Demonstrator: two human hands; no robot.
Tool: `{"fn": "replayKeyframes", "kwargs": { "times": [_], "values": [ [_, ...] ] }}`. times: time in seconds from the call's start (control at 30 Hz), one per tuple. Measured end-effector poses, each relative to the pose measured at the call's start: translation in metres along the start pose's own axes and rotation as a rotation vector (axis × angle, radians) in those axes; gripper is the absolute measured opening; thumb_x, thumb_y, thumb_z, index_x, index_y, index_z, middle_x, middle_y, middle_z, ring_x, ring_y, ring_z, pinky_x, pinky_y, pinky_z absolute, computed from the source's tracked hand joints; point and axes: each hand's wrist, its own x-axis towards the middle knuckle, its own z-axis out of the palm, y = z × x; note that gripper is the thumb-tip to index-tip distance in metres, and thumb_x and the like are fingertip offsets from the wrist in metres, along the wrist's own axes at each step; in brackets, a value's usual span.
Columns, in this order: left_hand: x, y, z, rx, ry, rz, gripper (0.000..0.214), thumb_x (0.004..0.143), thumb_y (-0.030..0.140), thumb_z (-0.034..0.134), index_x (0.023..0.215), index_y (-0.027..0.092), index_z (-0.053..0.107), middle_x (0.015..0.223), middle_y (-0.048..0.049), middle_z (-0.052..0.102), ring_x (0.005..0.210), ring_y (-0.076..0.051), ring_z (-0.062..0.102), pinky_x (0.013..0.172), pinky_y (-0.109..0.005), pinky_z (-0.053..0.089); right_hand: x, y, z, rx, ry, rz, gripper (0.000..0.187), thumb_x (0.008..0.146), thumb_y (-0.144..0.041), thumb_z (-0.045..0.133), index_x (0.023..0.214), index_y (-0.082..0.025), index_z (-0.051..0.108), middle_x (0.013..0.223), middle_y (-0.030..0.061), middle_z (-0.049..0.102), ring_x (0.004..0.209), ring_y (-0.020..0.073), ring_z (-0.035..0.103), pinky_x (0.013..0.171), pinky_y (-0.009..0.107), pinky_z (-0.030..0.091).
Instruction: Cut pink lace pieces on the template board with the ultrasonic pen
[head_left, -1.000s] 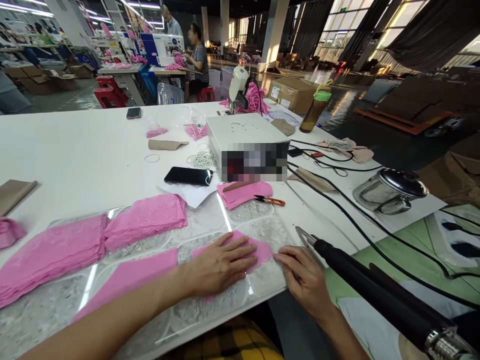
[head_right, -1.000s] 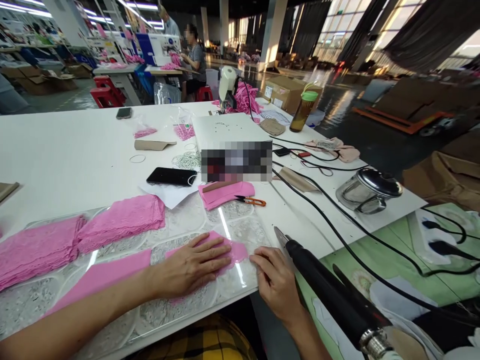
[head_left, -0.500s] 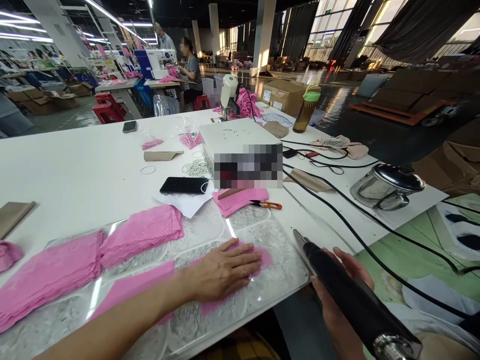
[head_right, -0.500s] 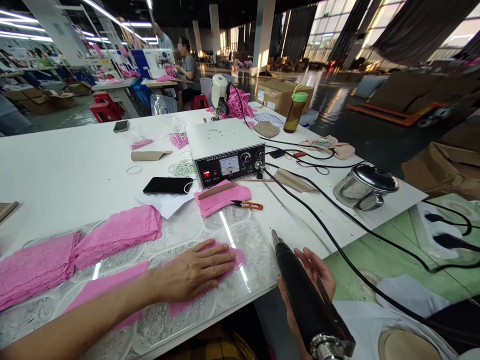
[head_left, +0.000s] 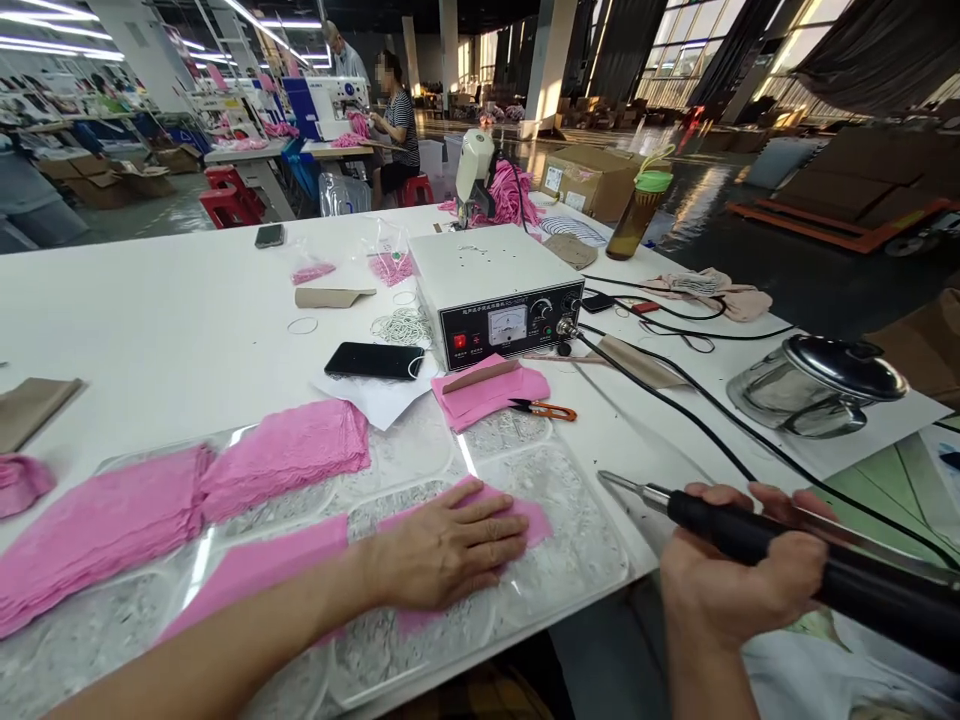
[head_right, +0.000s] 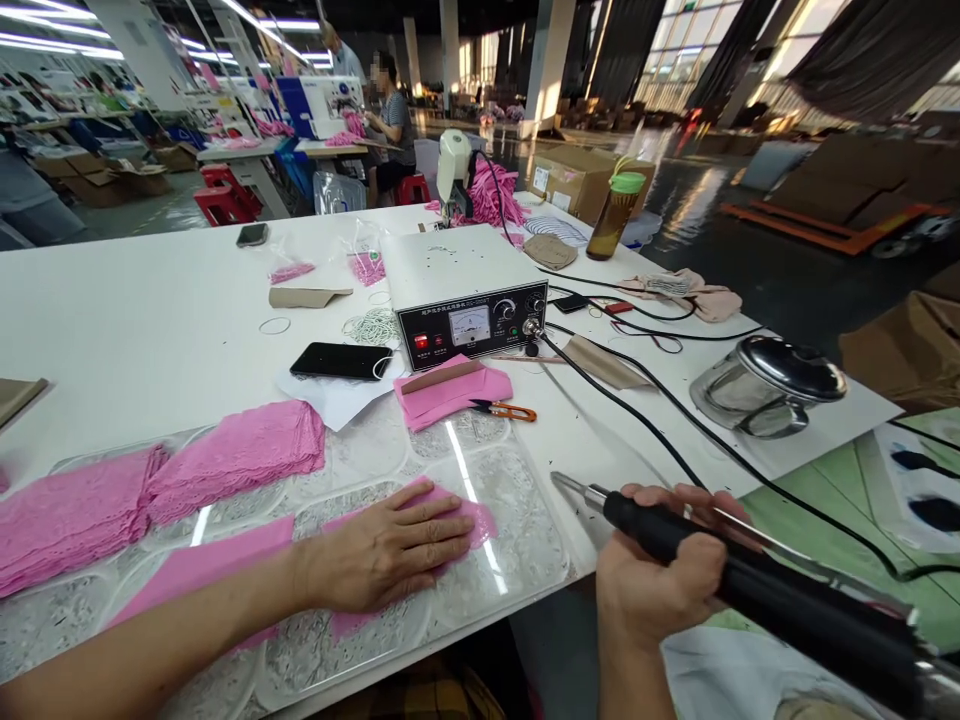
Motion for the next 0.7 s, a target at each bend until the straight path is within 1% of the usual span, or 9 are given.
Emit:
{"fn": "replayKeyframes", "kwargs": {
  "times": [0.07,0.13,0.23,0.33,0.4,0.57,0.7],
  "values": [
    [0.000,0.001,0.002,-0.002,0.028,0.005,0.041,0.105,0.032,0.039,0.141,0.015,0.050,0.148,-0.0077,0.051,0.143,-0.025,0.038,0.124,-0.046,0.014,0.004,-0.011,0.002,0.028,-0.046,0.103,0.018,0.074,-0.028,0.052,0.090,-0.023,0.058,0.084,-0.0009,0.046,0.054,0.0109,0.043,0.050,0.029,0.043],
    [0.000,0.001,0.004,-0.004,0.050,0.006,0.040,0.105,0.032,0.040,0.140,0.015,0.050,0.147,-0.0075,0.052,0.143,-0.024,0.039,0.124,-0.045,0.014,0.001,-0.023,0.001,0.029,-0.102,0.184,0.015,0.070,-0.026,0.051,0.083,-0.022,0.057,0.079,-0.0007,0.046,0.052,0.0113,0.043,0.046,0.029,0.041],
    [0.000,0.001,0.005,-0.005,0.062,0.003,0.039,0.105,0.032,0.040,0.139,0.016,0.051,0.146,-0.0070,0.052,0.143,-0.023,0.039,0.124,-0.044,0.013,-0.009,-0.035,0.002,0.018,-0.191,0.245,0.015,0.064,-0.023,0.053,0.078,-0.022,0.057,0.071,-0.0021,0.047,0.051,0.0119,0.045,0.044,0.028,0.041],
    [0.000,0.001,0.005,-0.012,0.043,-0.001,0.039,0.105,0.032,0.040,0.140,0.017,0.050,0.147,-0.0067,0.051,0.143,-0.025,0.037,0.124,-0.045,0.013,-0.016,-0.038,0.004,0.033,-0.314,0.248,0.011,0.065,-0.025,0.054,0.075,-0.022,0.056,0.066,-0.0037,0.047,0.048,0.0111,0.046,0.042,0.027,0.041],
    [0.001,0.001,0.005,-0.016,0.034,0.001,0.039,0.105,0.032,0.040,0.140,0.017,0.051,0.148,-0.0066,0.050,0.144,-0.026,0.037,0.124,-0.046,0.013,-0.017,-0.037,0.007,0.038,-0.366,0.233,0.011,0.066,-0.026,0.054,0.076,-0.021,0.056,0.066,-0.0038,0.048,0.047,0.0107,0.047,0.042,0.027,0.041],
    [0.001,0.001,0.004,-0.011,0.059,0.002,0.038,0.105,0.032,0.040,0.138,0.018,0.053,0.147,-0.0057,0.052,0.143,-0.024,0.039,0.123,-0.043,0.014,-0.019,-0.033,0.011,0.015,-0.438,0.189,0.009,0.073,-0.027,0.055,0.079,-0.021,0.053,0.069,-0.0035,0.049,0.047,0.0104,0.047,0.043,0.028,0.040],
    [0.001,0.002,0.004,-0.009,0.072,-0.009,0.037,0.105,0.032,0.040,0.137,0.018,0.054,0.146,-0.0047,0.052,0.142,-0.024,0.040,0.124,-0.042,0.014,-0.021,-0.033,0.011,0.029,-0.462,0.212,0.010,0.073,-0.027,0.057,0.079,-0.021,0.053,0.069,-0.0034,0.049,0.048,0.0105,0.048,0.044,0.028,0.042]
  ]
}}
